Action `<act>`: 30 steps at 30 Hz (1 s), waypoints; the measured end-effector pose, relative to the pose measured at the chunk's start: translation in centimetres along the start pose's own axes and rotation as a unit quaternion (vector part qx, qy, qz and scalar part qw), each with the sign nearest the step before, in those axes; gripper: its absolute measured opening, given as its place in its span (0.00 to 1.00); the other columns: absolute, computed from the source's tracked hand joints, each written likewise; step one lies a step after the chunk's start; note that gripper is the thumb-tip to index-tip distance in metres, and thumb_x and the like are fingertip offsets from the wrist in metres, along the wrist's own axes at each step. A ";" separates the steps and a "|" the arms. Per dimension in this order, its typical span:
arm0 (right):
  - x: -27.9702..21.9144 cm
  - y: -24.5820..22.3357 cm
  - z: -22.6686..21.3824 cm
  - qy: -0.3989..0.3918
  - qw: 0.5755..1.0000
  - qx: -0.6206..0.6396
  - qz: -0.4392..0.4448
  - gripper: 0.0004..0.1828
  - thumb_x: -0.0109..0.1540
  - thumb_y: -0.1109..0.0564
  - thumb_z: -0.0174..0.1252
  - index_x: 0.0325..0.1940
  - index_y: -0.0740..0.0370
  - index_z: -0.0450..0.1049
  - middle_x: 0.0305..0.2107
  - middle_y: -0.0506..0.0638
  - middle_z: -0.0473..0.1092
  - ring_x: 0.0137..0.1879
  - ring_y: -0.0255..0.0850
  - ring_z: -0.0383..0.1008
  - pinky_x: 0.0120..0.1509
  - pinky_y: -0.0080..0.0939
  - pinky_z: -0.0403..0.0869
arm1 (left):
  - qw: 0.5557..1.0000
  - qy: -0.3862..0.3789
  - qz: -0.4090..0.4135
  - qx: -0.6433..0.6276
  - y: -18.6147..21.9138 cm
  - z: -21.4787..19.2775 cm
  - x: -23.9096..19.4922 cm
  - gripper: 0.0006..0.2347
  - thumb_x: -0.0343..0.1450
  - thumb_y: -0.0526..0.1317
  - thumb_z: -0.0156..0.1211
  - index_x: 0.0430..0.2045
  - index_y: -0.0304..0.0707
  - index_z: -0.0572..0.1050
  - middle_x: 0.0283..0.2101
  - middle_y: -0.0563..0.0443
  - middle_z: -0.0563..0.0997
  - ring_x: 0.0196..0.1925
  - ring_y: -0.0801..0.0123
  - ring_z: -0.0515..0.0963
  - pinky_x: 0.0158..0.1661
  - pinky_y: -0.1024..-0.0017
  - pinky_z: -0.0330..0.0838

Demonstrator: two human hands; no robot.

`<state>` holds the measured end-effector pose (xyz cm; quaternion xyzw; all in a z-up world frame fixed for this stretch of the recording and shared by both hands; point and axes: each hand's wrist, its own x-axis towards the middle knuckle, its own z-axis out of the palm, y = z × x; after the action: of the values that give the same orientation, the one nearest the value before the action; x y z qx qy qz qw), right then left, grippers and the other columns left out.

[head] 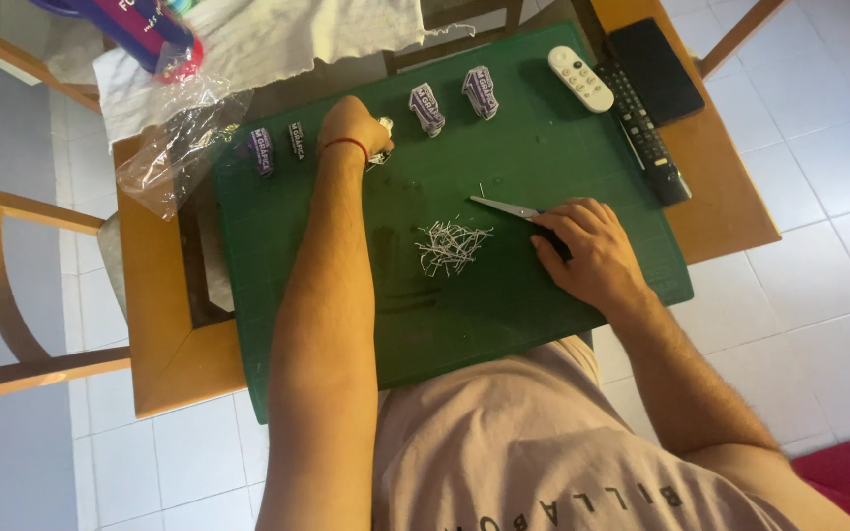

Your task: Cleaning small scraps from a cutting mat and organizing printed labels on a table.

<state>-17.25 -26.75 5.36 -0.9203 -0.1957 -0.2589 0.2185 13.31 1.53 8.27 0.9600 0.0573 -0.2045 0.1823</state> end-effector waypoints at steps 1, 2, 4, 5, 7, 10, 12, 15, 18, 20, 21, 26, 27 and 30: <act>0.0 -0.1 0.4 0.000 1.000 -0.001 -0.003 0.13 0.74 0.57 0.68 0.61 0.64 0.84 0.51 0.56 0.80 0.60 0.56 0.79 0.66 0.58 0.77 | 1.000 0.001 0.000 -0.003 -0.7 0.3 -0.5 0.20 0.68 0.42 0.84 0.50 0.32 0.83 0.57 0.44 0.88 0.57 0.49 0.88 0.51 0.56 0.86; 0.3 0.0 0.7 0.032 0.999 -0.004 -0.014 0.13 0.71 0.57 0.70 0.58 0.63 0.85 0.46 0.56 0.80 0.55 0.57 0.81 0.60 0.57 0.77 | 0.998 0.024 0.049 -0.008 -1.2 0.5 -0.9 0.19 0.68 0.42 0.82 0.50 0.31 0.85 0.56 0.37 0.88 0.61 0.43 0.87 0.57 0.48 0.84; 0.5 0.1 0.9 0.070 0.997 -0.010 -0.028 0.13 0.68 0.57 0.72 0.55 0.62 0.86 0.41 0.56 0.80 0.51 0.59 0.82 0.54 0.57 0.77 | 0.993 0.053 0.103 -0.015 -2.0 0.9 -1.1 0.19 0.69 0.43 0.79 0.51 0.30 0.87 0.56 0.31 0.88 0.64 0.37 0.85 0.63 0.39 0.81; 0.5 0.1 0.8 0.070 0.997 -0.008 -0.030 0.13 0.68 0.56 0.71 0.55 0.62 0.85 0.41 0.57 0.79 0.51 0.59 0.82 0.54 0.58 0.77 | 0.993 0.066 0.097 -0.022 -2.3 1.1 -0.9 0.17 0.70 0.43 0.75 0.49 0.33 0.87 0.53 0.33 0.89 0.63 0.38 0.86 0.61 0.39 0.82; 0.4 0.1 0.6 0.077 0.997 -0.016 -0.027 0.13 0.68 0.55 0.70 0.55 0.62 0.85 0.41 0.58 0.78 0.51 0.60 0.81 0.54 0.59 0.77 | 0.991 0.079 0.106 -0.027 -2.0 1.2 -1.4 0.15 0.72 0.43 0.72 0.48 0.35 0.88 0.49 0.35 0.91 0.61 0.38 0.87 0.59 0.39 0.83; 0.6 -0.3 0.3 0.093 0.995 -0.021 -0.025 0.13 0.68 0.53 0.71 0.54 0.60 0.86 0.42 0.56 0.79 0.53 0.57 0.82 0.60 0.57 0.76 | 0.988 0.092 0.118 -0.034 -2.0 1.1 -4.0 0.12 0.73 0.42 0.69 0.47 0.37 0.89 0.49 0.36 0.91 0.60 0.39 0.88 0.59 0.41 0.83; 1.2 -1.2 -0.6 0.081 0.996 0.020 -0.011 0.13 0.68 0.54 0.71 0.55 0.59 0.85 0.43 0.54 0.80 0.54 0.56 0.82 0.61 0.57 0.76 | 0.983 0.098 0.145 -0.057 -1.9 1.1 -5.9 0.15 0.73 0.44 0.72 0.52 0.38 0.87 0.51 0.41 0.91 0.63 0.42 0.87 0.62 0.42 0.82; 3.6 -2.6 -1.7 0.055 0.993 0.108 -0.003 0.14 0.70 0.50 0.70 0.57 0.58 0.84 0.45 0.52 0.81 0.54 0.55 0.83 0.60 0.56 0.78 | 0.956 0.055 0.278 -0.074 -1.2 1.1 -11.0 0.17 0.72 0.42 0.75 0.54 0.37 0.85 0.53 0.37 0.90 0.61 0.39 0.87 0.62 0.42 0.81; 8.1 -4.4 -3.2 0.005 0.985 0.172 0.019 0.23 0.67 0.52 0.73 0.63 0.64 0.79 0.50 0.61 0.79 0.58 0.65 0.82 0.62 0.62 0.80 | 0.910 -0.011 0.408 -0.067 0.5 -0.6 -17.0 0.13 0.74 0.37 0.71 0.51 0.28 0.84 0.50 0.27 0.90 0.58 0.30 0.87 0.60 0.39 0.80; 10.8 -4.4 -2.2 -0.036 0.982 0.183 0.034 0.28 0.66 0.53 0.73 0.67 0.64 0.75 0.53 0.63 0.77 0.58 0.67 0.82 0.61 0.65 0.81 | 0.906 -0.006 0.422 -0.025 1.4 -0.7 -18.7 0.12 0.75 0.32 0.66 0.53 0.31 0.80 0.49 0.28 0.89 0.57 0.30 0.87 0.59 0.38 0.81; 12.2 -4.4 -1.7 -0.081 0.976 0.198 0.047 0.33 0.65 0.53 0.72 0.71 0.65 0.71 0.57 0.66 0.75 0.58 0.68 0.82 0.60 0.68 0.82 | 0.903 0.001 0.430 0.015 1.7 -0.8 -19.5 0.13 0.76 0.28 0.62 0.55 0.34 0.76 0.48 0.30 0.89 0.56 0.31 0.88 0.57 0.38 0.82; 15.6 -2.8 0.1 -0.135 0.951 0.259 0.103 0.20 0.63 0.57 0.72 0.58 0.64 0.80 0.37 0.63 0.83 0.45 0.63 0.86 0.50 0.62 0.82 | 0.917 0.051 0.393 -0.052 -0.4 -0.4 -17.7 0.18 0.73 0.36 0.72 0.54 0.40 0.70 0.46 0.31 0.89 0.52 0.29 0.88 0.53 0.36 0.81; 16.3 -3.0 -0.1 -0.133 0.947 0.274 0.098 0.16 0.62 0.56 0.73 0.53 0.60 0.83 0.35 0.60 0.83 0.42 0.60 0.86 0.49 0.61 0.82 | 0.916 0.086 0.378 -0.106 -1.0 0.1 -17.0 0.20 0.72 0.44 0.78 0.51 0.46 0.70 0.44 0.38 0.90 0.50 0.34 0.90 0.50 0.41 0.83; 15.8 -0.7 2.1 -0.118 0.948 0.281 0.097 0.14 0.62 0.56 0.76 0.52 0.55 0.87 0.34 0.56 0.83 0.38 0.52 0.85 0.47 0.50 0.81 | 0.912 0.114 0.343 -0.195 -2.7 1.7 -17.4 0.18 0.72 0.43 0.80 0.51 0.46 0.77 0.43 0.40 0.91 0.47 0.45 0.92 0.46 0.50 0.87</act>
<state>-4.25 -21.18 12.84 -0.8601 -0.1950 -0.0610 0.4674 -3.60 2.76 13.16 0.8826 -0.2163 -0.0029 0.4173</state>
